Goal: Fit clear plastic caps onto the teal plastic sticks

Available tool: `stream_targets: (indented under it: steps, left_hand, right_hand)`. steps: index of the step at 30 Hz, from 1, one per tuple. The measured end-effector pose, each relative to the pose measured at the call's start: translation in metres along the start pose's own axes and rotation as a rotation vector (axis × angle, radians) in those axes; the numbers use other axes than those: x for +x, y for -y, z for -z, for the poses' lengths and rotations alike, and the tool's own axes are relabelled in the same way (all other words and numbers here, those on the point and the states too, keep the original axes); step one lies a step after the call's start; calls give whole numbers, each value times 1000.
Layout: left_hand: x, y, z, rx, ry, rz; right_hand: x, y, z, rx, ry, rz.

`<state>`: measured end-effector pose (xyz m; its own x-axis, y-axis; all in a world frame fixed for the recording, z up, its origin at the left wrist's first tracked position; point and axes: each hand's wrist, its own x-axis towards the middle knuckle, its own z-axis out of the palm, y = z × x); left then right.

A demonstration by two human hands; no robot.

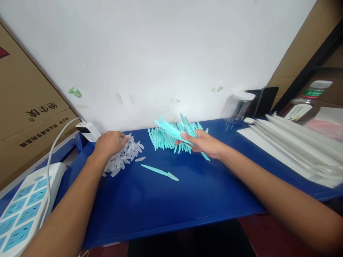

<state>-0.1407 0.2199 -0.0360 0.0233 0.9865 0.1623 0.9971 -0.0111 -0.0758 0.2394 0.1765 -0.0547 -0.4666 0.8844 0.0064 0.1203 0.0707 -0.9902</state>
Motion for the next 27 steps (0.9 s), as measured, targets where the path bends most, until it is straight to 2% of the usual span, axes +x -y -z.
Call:
stream_targets:
  steps: [5, 10, 13, 15, 17, 19, 22, 24, 27]
  left_hand:
    - [-6, -11, 6, 51, -70, 38]
    - [-4, -3, 6, 93, -52, 108]
    - [-4, -8, 6, 15, -157, 57]
    - [-10, -25, 7, -166, -286, -42]
    - [-21, -54, 6, -467, -372, -154]
    - [-36, -86, 4, -849, -313, -219]
    - [-53, -119, 1, -1277, -104, -229]
    - [-55, -123, 1, -1451, -62, -203]
    - [-48, -111, 6, -1516, -188, -137]
  right_hand:
    - [2, 2, 3, -8, -98, -18]
    - [4, 2, 5, -12, -186, -15]
    - [4, 1, 5, -48, -214, -11]
    - [4, 2, 3, -73, -240, 5]
    - [2, 3, -1, -105, -266, 38]
    - [1, 5, -7, -141, -271, 75]
    - [-1, 6, -16, -197, -228, 120]
    - [-1, 5, -19, -253, -211, 138]
    - [-2, 2, -20, -355, -209, 145]
